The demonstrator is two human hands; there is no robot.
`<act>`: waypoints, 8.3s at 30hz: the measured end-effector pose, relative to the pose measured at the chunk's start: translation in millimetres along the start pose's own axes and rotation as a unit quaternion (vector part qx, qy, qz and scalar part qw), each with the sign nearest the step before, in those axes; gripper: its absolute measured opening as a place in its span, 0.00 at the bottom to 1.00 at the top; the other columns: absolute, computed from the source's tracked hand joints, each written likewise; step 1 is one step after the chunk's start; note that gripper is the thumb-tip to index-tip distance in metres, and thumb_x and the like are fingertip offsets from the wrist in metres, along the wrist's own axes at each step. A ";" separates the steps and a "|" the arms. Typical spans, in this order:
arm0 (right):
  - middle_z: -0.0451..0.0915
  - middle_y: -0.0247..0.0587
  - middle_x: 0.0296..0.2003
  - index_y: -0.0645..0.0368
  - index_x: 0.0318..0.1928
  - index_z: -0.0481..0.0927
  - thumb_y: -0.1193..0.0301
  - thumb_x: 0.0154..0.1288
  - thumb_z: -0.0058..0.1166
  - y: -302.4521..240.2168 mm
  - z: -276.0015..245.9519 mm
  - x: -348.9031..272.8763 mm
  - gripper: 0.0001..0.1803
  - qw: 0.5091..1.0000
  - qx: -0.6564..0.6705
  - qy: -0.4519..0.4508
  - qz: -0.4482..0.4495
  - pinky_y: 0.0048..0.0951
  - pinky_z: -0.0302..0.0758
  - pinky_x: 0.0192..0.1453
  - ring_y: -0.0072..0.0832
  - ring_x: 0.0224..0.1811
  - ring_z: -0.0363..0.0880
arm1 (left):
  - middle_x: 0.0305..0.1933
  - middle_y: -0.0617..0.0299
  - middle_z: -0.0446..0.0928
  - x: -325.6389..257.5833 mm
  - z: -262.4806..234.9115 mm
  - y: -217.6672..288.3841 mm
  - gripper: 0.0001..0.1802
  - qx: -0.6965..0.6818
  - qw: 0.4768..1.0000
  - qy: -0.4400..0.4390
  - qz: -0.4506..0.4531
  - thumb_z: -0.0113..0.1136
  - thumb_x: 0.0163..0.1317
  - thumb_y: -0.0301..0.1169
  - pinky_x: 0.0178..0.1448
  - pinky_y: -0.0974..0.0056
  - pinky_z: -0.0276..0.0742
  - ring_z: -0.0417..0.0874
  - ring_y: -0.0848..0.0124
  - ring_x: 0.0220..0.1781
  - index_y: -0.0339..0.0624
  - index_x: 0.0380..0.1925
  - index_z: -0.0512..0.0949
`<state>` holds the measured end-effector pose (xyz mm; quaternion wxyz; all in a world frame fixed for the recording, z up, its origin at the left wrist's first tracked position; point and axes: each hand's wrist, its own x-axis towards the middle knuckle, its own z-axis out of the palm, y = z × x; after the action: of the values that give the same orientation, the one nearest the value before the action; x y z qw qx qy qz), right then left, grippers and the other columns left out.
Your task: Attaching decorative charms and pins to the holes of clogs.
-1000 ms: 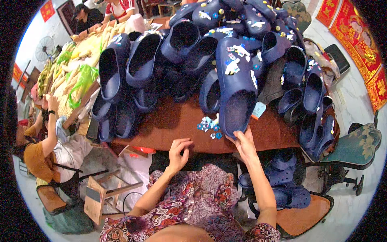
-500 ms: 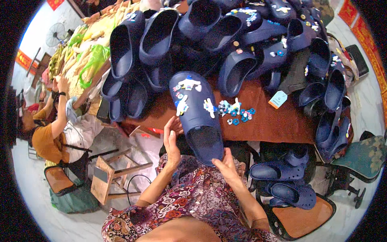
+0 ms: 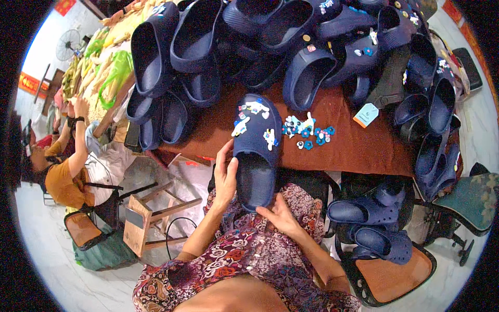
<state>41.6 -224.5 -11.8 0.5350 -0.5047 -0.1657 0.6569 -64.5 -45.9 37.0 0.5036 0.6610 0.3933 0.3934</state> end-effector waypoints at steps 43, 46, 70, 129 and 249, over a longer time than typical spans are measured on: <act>0.73 0.50 0.39 0.65 0.54 0.75 0.75 0.65 0.56 -147.2 9.3 85.3 0.17 0.689 -0.584 0.211 -0.374 0.41 0.77 0.41 0.46 0.40 0.78 | 0.47 0.64 0.80 19.8 54.5 30.3 0.19 -0.346 0.885 0.028 -0.311 0.65 0.59 0.27 0.55 0.65 0.74 0.81 0.73 0.47 0.38 0.50 0.75; 0.77 0.49 0.39 0.64 0.52 0.78 0.76 0.68 0.51 -146.3 5.2 87.2 0.13 0.704 -0.553 0.239 -0.376 0.41 0.76 0.42 0.47 0.39 0.80 | 0.50 0.62 0.80 20.8 51.4 30.2 0.20 -0.343 0.880 0.014 -0.330 0.63 0.60 0.25 0.58 0.62 0.74 0.81 0.70 0.50 0.37 0.53 0.74; 0.72 0.52 0.53 0.59 0.57 0.77 0.74 0.70 0.52 -168.3 -89.0 94.9 0.16 0.618 -0.603 0.372 -0.340 0.41 0.69 0.61 0.47 0.57 0.72 | 0.68 0.50 0.69 29.1 47.3 22.7 0.35 -0.560 0.762 0.039 -0.322 0.53 0.66 0.45 0.74 0.51 0.60 0.69 0.56 0.69 0.36 0.68 0.62; 0.81 0.53 0.30 0.63 0.46 0.72 0.65 0.70 0.55 -172.0 24.8 68.2 0.14 0.823 -0.484 0.123 -0.272 0.43 0.77 0.38 0.47 0.34 0.83 | 0.63 0.58 0.71 -29.0 71.4 39.0 0.24 -0.254 0.942 0.033 -0.215 0.53 0.71 0.24 0.67 0.64 0.68 0.72 0.68 0.63 0.34 0.66 0.65; 0.75 0.49 0.38 0.63 0.41 0.74 0.67 0.65 0.62 -172.4 -65.2 81.4 0.14 0.725 -0.466 0.392 -0.322 0.40 0.72 0.49 0.45 0.42 0.75 | 0.54 0.58 0.79 -10.3 41.8 43.6 0.19 -0.484 0.746 0.113 -0.443 0.57 0.61 0.29 0.65 0.57 0.71 0.78 0.64 0.56 0.36 0.52 0.75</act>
<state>195.4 -110.4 50.8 0.4294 -0.8194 -0.3786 0.0288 -24.7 -78.2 70.6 0.8254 0.0311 0.4529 0.3356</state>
